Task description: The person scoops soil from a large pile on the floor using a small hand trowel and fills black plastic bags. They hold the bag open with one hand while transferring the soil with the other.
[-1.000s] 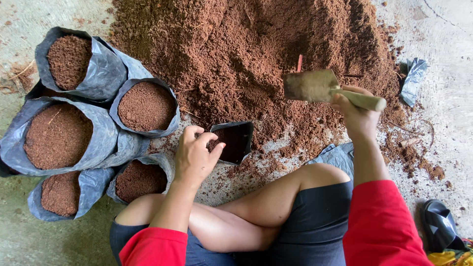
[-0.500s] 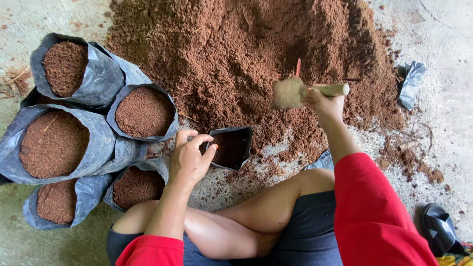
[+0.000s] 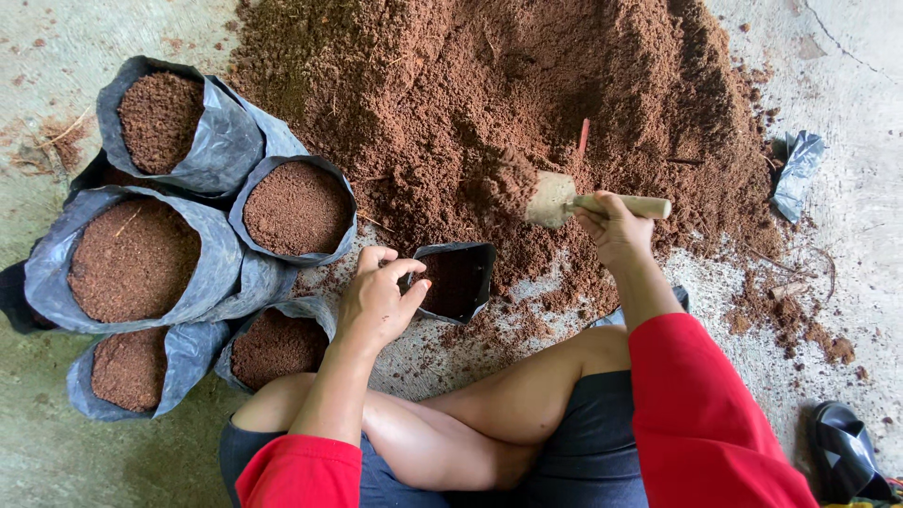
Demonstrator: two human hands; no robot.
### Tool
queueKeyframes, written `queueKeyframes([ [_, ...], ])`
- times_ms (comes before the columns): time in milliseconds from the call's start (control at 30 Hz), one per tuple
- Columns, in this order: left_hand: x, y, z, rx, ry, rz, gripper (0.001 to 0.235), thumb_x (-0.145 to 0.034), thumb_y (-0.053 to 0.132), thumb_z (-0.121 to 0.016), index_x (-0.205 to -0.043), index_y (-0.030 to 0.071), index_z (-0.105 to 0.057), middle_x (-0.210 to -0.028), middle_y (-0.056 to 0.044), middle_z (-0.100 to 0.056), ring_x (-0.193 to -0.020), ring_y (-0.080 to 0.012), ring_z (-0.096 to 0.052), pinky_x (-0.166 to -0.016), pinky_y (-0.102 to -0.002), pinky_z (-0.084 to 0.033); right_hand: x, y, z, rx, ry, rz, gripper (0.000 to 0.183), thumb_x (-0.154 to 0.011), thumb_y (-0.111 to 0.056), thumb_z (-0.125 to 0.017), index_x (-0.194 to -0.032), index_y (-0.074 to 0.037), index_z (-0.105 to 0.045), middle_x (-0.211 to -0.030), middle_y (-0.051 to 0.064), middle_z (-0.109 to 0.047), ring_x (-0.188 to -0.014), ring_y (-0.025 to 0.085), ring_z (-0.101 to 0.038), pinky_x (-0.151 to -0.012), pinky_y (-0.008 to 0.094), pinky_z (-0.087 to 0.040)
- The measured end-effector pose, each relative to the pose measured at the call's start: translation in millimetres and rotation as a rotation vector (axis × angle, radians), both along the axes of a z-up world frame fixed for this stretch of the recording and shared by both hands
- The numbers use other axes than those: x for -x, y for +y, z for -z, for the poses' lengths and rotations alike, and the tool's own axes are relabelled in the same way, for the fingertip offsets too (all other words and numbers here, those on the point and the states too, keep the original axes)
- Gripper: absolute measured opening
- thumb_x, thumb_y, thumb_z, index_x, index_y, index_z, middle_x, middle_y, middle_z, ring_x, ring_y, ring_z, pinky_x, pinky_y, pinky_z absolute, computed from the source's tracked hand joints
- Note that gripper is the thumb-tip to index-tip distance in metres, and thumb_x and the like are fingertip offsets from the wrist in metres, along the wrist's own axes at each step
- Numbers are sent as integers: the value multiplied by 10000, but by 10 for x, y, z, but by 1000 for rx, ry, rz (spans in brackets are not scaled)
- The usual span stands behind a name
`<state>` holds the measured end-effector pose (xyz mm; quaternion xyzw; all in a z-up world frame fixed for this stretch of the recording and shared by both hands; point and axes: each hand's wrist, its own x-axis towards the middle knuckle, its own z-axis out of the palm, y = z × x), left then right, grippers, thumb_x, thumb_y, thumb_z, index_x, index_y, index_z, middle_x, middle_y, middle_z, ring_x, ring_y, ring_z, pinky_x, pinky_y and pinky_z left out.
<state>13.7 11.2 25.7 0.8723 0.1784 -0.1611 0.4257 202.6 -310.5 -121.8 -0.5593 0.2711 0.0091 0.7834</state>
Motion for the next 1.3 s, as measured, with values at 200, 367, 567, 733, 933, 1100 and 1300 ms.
queueKeyframes([
  [200, 11, -5, 54, -53, 30, 64, 281, -920, 202, -599, -1178, 121, -673, -1361, -231, -434, -1065, -335, -627, -846, -441, -535, 115, -270, -333, 44, 5, -29, 545, -782, -130, -824, -1109, -1, -407, -998, 242, -561, -708, 303, -748, -673, 381, -690],
  [367, 48, -24, 301, -47, 23, 75, 323, -904, 210, -615, -1206, 105, -659, -1383, -234, -419, -1145, -418, -585, -856, -455, -541, 335, -337, -615, 65, 3, -81, 459, -794, -149, -804, -1061, -11, -456, -936, 191, -593, -664, 267, -755, -608, 344, -693],
  [567, -20, -75, 603, -62, 85, 117, 523, -899, 262, -608, -1390, 125, -488, -1458, -123, -333, -907, -321, -656, -758, -434, -524, 612, -115, -1039, 82, 45, -130, 144, -827, -95, -713, -843, 9, -616, -742, 177, -691, -577, 198, -699, -556, 222, -634],
  [733, -26, -103, 642, -71, 17, 169, 587, -901, 175, -610, -1424, 17, -396, -1450, -145, -340, -905, -320, -647, -724, -427, -551, 828, 15, -1090, 97, 17, -229, 149, -842, -103, -704, -908, 15, -640, -769, 195, -690, -602, 195, -703, -553, 235, -626],
  [933, 0, -110, 582, -11, -114, 130, 517, -833, -33, -601, -1325, -121, -470, -1316, -272, -490, -1111, -409, -607, -872, -420, -562, 992, 209, -1041, 161, -31, -332, 339, -848, -131, -709, -1091, 53, -560, -883, 220, -616, -655, 278, -721, -557, 297, -653],
  [1100, 26, -117, 468, 28, -86, 100, 554, -823, -61, -593, -1345, -140, -425, -1346, -270, -472, -1118, -387, -602, -876, -402, -560, 1176, 466, -1179, 360, -219, -502, 375, -865, -77, -672, -1150, 113, -519, -968, 360, -615, -717, 347, -691, -615, 402, -615],
  [1300, 11, -89, 537, 23, -120, 124, 578, -791, -85, -619, -1331, -169, -432, -1360, -283, -461, -1151, -424, -585, -918, -439, -544, 1481, 837, -1497, 918, -680, -717, 281, -772, -23, -801, -1007, 79, -685, -838, 295, -672, -637, 371, -688, -498, 434, -586],
])
